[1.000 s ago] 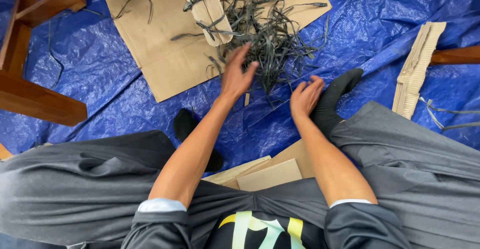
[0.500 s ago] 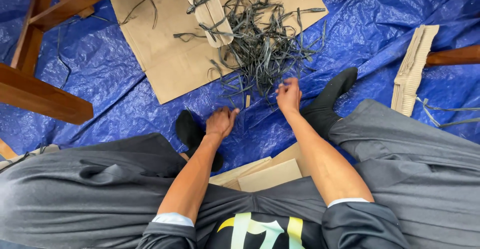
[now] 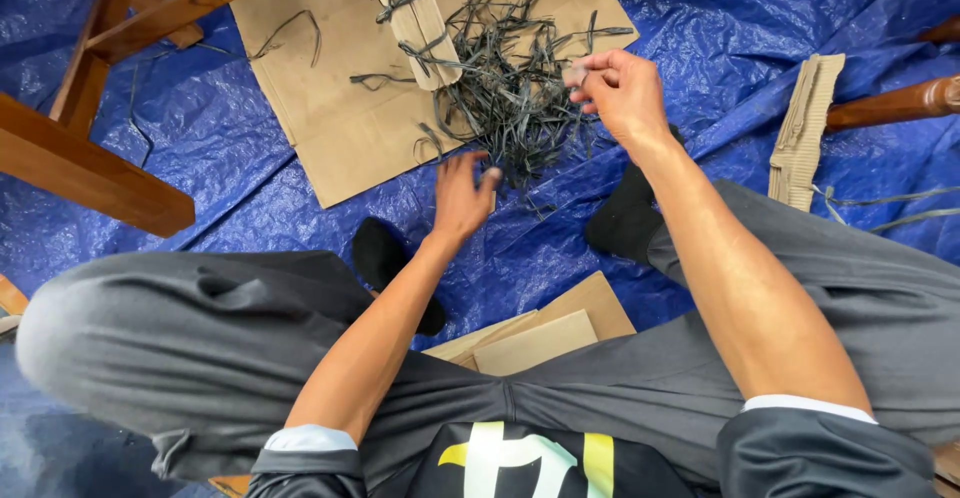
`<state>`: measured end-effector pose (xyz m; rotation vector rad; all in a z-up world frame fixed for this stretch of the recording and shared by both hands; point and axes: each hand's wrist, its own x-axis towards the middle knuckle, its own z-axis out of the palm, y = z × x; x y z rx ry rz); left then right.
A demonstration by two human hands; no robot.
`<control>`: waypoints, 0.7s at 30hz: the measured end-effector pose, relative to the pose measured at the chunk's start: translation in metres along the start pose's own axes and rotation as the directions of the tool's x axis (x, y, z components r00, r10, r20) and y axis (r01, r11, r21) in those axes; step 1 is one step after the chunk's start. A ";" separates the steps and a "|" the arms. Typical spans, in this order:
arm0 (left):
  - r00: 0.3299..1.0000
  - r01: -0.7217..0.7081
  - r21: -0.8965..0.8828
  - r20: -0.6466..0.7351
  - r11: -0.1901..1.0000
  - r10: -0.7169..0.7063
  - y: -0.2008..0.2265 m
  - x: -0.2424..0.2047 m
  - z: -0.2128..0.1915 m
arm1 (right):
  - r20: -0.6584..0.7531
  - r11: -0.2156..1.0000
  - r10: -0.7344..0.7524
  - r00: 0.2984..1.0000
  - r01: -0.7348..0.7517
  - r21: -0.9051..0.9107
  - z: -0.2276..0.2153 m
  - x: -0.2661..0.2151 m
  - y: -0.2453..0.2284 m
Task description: Bundling and organizing synthetic weaving strips from the floor.
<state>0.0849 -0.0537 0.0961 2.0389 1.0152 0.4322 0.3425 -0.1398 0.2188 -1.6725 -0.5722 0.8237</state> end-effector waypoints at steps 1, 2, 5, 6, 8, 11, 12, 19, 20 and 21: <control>0.972 -0.212 0.105 -0.083 0.972 0.221 0.027 -0.003 -0.012 | 0.009 0.993 -0.028 1.000 0.028 -0.110 -0.001 -0.003 -0.007; 0.972 -0.211 0.105 -0.081 0.972 0.220 0.042 -0.016 -0.016 | 0.008 0.994 -0.026 1.000 0.027 -0.110 0.001 -0.005 -0.006; 0.826 -0.152 0.344 0.560 0.926 -0.072 0.048 -0.046 -0.003 | -0.048 0.957 -0.070 0.996 0.053 -0.284 0.011 0.002 0.005; 0.621 -0.167 0.334 0.766 0.928 -0.164 0.025 -0.062 0.020 | -0.087 0.914 -0.156 0.984 0.111 -0.390 0.016 0.007 0.020; 0.355 -0.171 0.323 0.901 0.931 -0.248 0.000 -0.084 0.048 | -0.112 0.857 -0.238 0.965 0.155 -0.492 0.029 0.017 0.055; 0.089 0.112 0.386 0.914 0.916 -0.396 -0.003 -0.097 0.070 | -0.145 0.778 -0.435 0.889 0.290 -0.557 0.053 0.034 0.099; 0.008 0.161 0.346 0.936 0.924 -0.352 -0.007 -0.098 0.079 | -0.201 0.862 -0.394 0.897 0.284 -0.420 0.064 0.036 0.106; -0.179 -0.071 0.266 0.945 0.961 -0.275 -0.037 -0.145 0.142 | -0.543 0.999 -0.045 0.839 0.024 -0.045 0.105 0.048 0.155; -0.187 -0.072 0.263 0.944 0.962 -0.272 -0.034 -0.146 0.142 | -0.547 0.999 -0.040 0.836 0.017 -0.047 0.107 0.047 0.162; -0.172 -0.146 0.230 0.952 0.962 -0.253 -0.030 -0.148 0.141 | -0.609 0.994 -0.075 0.790 0.010 -0.110 0.109 0.045 0.169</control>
